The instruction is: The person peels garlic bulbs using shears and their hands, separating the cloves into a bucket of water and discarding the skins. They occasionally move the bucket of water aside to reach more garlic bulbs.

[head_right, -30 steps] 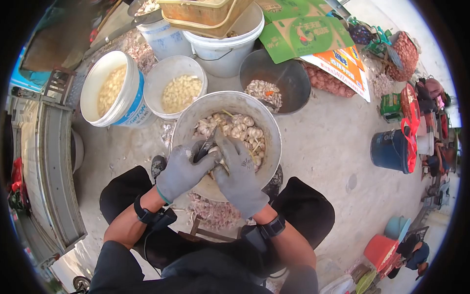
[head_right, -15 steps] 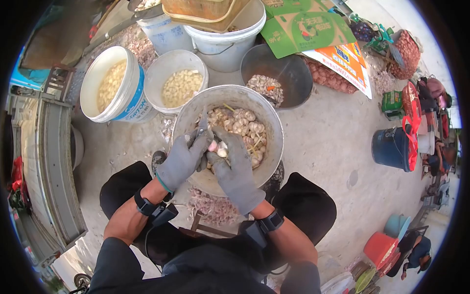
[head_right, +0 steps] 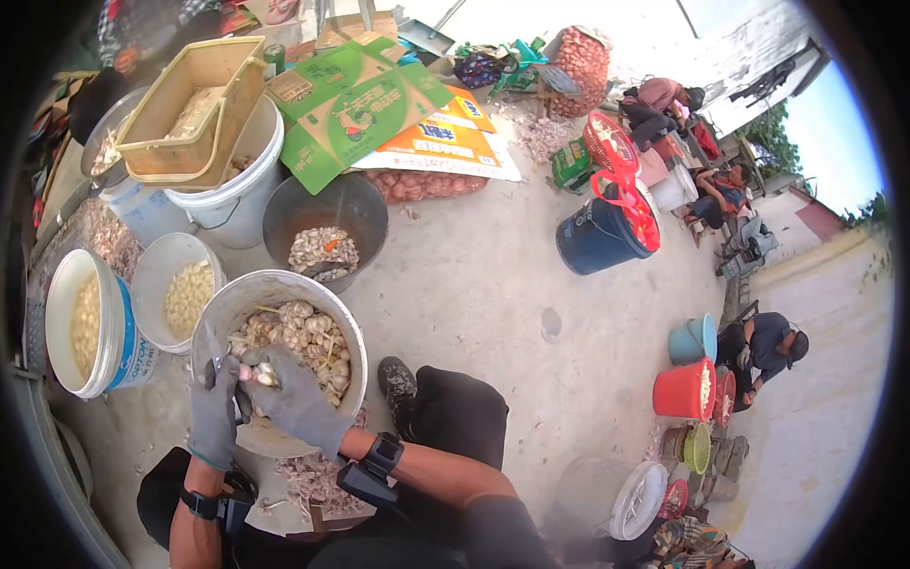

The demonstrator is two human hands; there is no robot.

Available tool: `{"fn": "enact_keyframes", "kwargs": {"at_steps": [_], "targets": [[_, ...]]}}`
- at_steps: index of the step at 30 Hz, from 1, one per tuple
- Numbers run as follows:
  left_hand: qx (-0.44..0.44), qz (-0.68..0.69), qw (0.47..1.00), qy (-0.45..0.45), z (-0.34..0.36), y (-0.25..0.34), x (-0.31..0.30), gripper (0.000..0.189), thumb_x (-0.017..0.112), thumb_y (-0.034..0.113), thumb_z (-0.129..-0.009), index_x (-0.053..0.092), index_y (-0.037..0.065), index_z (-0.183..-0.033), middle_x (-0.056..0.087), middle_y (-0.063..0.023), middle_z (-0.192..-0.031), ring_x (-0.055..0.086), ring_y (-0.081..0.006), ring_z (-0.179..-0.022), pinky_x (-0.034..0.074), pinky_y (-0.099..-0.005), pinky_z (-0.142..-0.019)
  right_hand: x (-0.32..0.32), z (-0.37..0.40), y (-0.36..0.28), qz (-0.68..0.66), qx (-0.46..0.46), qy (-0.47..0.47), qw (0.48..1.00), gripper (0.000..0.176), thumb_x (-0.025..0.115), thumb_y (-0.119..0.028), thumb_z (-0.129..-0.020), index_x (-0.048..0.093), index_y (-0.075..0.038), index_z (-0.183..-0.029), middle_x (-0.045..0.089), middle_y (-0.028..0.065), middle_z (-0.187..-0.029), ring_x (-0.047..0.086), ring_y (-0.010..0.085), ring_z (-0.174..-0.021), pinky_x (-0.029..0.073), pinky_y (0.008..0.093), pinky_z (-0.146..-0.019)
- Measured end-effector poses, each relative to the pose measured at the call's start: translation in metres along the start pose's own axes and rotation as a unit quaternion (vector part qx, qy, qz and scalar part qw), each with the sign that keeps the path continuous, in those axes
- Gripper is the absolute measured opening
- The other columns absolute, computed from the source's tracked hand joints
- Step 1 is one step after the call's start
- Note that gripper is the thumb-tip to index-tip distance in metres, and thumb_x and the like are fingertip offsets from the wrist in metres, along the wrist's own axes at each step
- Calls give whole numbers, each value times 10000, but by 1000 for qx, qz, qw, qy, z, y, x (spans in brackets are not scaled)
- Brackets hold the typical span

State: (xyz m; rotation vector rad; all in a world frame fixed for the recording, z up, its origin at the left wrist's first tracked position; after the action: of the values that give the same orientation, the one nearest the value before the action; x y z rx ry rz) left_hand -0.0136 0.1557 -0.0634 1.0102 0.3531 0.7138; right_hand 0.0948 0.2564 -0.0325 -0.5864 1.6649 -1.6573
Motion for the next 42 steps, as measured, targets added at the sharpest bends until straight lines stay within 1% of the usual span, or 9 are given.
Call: {"fn": "enact_keyframes", "kwargs": {"at_steps": [2,4,7,11,17,19,22,34,42], "targets": [[34,16,999,30,-6,-7,-8,172,593,188,-1017,643,35,-1079,607,-21,-734,519,-78,-482,382,-234,-415,-14,-1,-7,30,-17,22,999,340,734,-194,-923,629,-31,-1202,644,103,-1125,637,208,-1023,500,360,-932],[72,-8,996,45,-1,3,-5,169,602,172,-1014,648,28,-1091,603,-14,-746,512,-73,-488,384,-236,-423,-4,0,-5,-32,81,-10,996,330,715,-181,-922,629,-38,-1205,641,131,-1140,648,265,-1048,496,379,-946],[105,-67,990,60,4,13,-7,170,612,145,-1011,657,12,-1106,598,-4,-757,508,-67,-501,389,-243,-435,-5,-4,2,12,-19,19,1000,353,661,-269,-965,604,-47,-1233,629,190,-1164,632,353,-1082,485,434,-957],[102,-118,988,16,7,25,2,206,640,167,-1003,666,-2,-1119,596,-10,-707,521,-73,-499,387,-250,-433,-8,-6,3,-10,5,6,1000,353,654,-259,-966,608,-32,-1232,635,190,-1171,628,354,-1080,486,421,-965],[23,-46,998,-37,-5,6,-2,294,699,242,-967,644,-2,-1122,607,-28,-670,536,-92,-459,373,-243,-399,-9,-5,-15,-7,-37,-21,999,325,673,-122,-932,622,-31,-1239,664,100,-1116,645,218,-1023,510,348,-930],[27,-32,998,-46,-3,10,1,307,703,262,-963,638,3,-1115,607,-29,-668,541,-97,-454,372,-244,-389,0,-3,-6,-191,83,-91,974,340,676,-103,-938,614,-38,-1266,657,54,-1122,620,132,-988,517,300,-884],[50,-17,998,-18,-1,14,-2,296,685,294,-975,631,23,-1080,587,-27,-650,532,-99,-444,365,-247,-375,6,0,-1,-241,124,-118,955,333,687,-66,-931,612,-40,-1255,640,25,-1115,587,74,-983,514,257,-849],[57,42,997,-17,-12,5,-17,331,594,324,-1025,651,26,-1158,534,-4,-604,432,-79,-395,307,-236,-366,17,0,0,-335,154,-108,923,211,707,-7,-889,635,-32,-1086,642,7,-939,596,77,-750,496,236,-608],[67,-37,997,-25,-3,16,-3,304,617,233,-990,644,9,-1193,548,-5,-619,479,-80,-436,346,-228,-392,17,-2,11,-379,184,-81,903,123,726,-130,-955,647,-68,-1028,659,-14,-891,567,33,-738,475,214,-626]]}}
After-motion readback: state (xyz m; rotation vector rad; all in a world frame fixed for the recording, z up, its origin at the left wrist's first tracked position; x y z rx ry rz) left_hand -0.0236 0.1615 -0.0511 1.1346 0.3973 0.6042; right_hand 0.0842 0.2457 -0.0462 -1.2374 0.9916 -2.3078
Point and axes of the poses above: each hand's wrist, its own z-axis away from the middle knuckle, its own x-axis out of the palm, y = z × x, the point moved 10 cm from there along -z, towards the middle knuckle
